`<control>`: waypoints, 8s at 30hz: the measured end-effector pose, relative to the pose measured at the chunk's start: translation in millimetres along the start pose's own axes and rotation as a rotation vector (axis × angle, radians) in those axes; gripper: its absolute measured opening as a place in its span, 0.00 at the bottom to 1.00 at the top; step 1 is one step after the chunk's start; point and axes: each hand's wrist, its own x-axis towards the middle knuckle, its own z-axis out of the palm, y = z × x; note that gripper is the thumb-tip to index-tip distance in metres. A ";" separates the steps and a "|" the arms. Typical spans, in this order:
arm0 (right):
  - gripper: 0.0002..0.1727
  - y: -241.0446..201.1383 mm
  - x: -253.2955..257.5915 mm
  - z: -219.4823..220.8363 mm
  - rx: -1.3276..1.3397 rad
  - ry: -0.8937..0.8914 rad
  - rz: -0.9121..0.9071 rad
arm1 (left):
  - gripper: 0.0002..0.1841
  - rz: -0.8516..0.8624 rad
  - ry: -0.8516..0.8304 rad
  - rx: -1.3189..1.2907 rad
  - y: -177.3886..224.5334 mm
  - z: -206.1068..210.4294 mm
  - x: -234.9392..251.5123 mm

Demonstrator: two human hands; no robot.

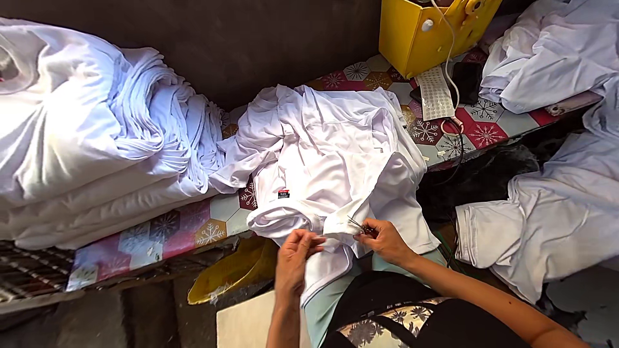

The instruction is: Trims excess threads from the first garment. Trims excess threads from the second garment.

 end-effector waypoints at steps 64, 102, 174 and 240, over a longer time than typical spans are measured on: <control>0.14 -28.5 18.7 -19.1 -0.149 0.047 -0.190 | 0.06 -0.069 0.016 -0.239 -22.1 81.4 -2.7; 0.26 5.5 -3.8 -22.1 -0.418 0.255 -0.425 | 0.11 -0.116 0.040 -0.285 -26.5 84.6 -6.8; 0.21 5.8 -19.8 -33.6 -0.585 0.456 -0.544 | 0.10 -0.202 0.013 -0.325 -0.1 99.7 -7.4; 0.21 12.2 -28.7 -41.4 -0.698 0.550 -0.636 | 0.09 -0.156 -0.040 -0.267 -3.3 109.7 -12.2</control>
